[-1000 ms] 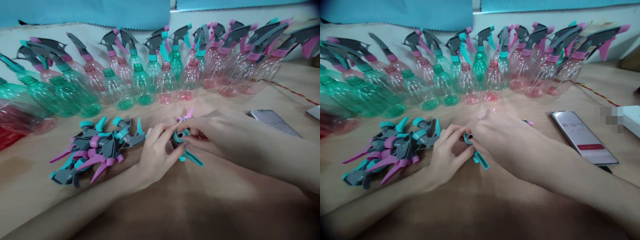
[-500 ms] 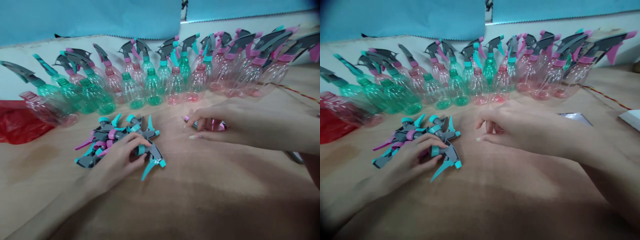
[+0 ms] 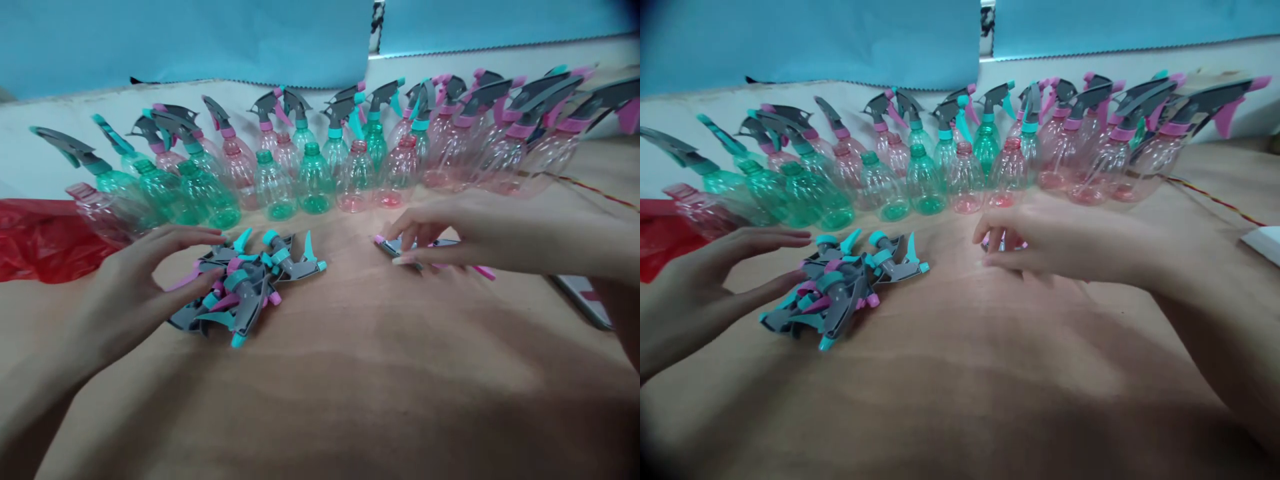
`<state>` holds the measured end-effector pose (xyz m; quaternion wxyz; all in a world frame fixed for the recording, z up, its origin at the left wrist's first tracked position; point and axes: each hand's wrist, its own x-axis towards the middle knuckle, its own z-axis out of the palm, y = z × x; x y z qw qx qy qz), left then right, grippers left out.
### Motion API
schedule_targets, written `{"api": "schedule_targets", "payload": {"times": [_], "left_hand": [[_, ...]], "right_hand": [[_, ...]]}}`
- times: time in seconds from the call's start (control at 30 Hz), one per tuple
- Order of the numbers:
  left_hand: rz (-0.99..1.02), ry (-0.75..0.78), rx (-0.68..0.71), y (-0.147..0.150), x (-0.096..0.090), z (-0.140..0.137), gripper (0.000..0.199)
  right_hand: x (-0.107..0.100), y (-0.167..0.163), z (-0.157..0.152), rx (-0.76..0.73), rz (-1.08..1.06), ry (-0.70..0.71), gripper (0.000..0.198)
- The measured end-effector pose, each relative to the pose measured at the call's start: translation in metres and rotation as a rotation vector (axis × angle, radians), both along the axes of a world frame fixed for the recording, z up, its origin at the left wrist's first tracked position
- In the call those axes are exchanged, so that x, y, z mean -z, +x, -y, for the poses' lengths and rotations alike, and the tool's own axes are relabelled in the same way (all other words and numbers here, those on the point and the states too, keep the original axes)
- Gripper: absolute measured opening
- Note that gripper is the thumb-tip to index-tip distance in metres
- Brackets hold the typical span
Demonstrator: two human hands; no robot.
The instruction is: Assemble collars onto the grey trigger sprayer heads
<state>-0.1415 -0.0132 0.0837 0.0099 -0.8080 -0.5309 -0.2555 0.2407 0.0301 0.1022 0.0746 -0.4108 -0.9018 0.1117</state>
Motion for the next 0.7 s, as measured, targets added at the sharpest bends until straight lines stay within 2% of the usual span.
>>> {"api": "schedule_targets", "payload": {"times": [0.07, 0.2, 0.27, 0.37, 0.53, 0.7], "left_hand": [[0.008, 0.017, -0.031, 0.021, 0.001, 0.008, 0.034], [0.036, 0.073, 0.129, 0.077, 0.021, 0.023, 0.015], [0.073, 0.073, 0.268, 0.102, 0.039, 0.029, 0.017], [0.011, 0.012, 0.529, 0.129, 0.060, 0.036, 0.017], [-0.193, 0.055, 0.719, 0.146, 0.071, 0.038, 0.021], [-0.412, 0.140, 0.749, 0.142, 0.075, 0.017, 0.027]], "right_hand": [[-0.007, 0.008, -0.002, 0.062, 0.027, -0.057, 0.026], [0.001, 0.023, -0.023, 0.189, 0.226, -0.147, 0.033], [0.013, 0.028, -0.035, 0.196, 0.262, -0.154, 0.045], [0.030, 0.028, -0.046, 0.165, 0.266, -0.119, 0.055], [0.045, 0.016, -0.044, 0.092, 0.304, -0.066, 0.049], [0.052, 0.007, -0.037, 0.047, 0.322, 0.025, 0.033]]}}
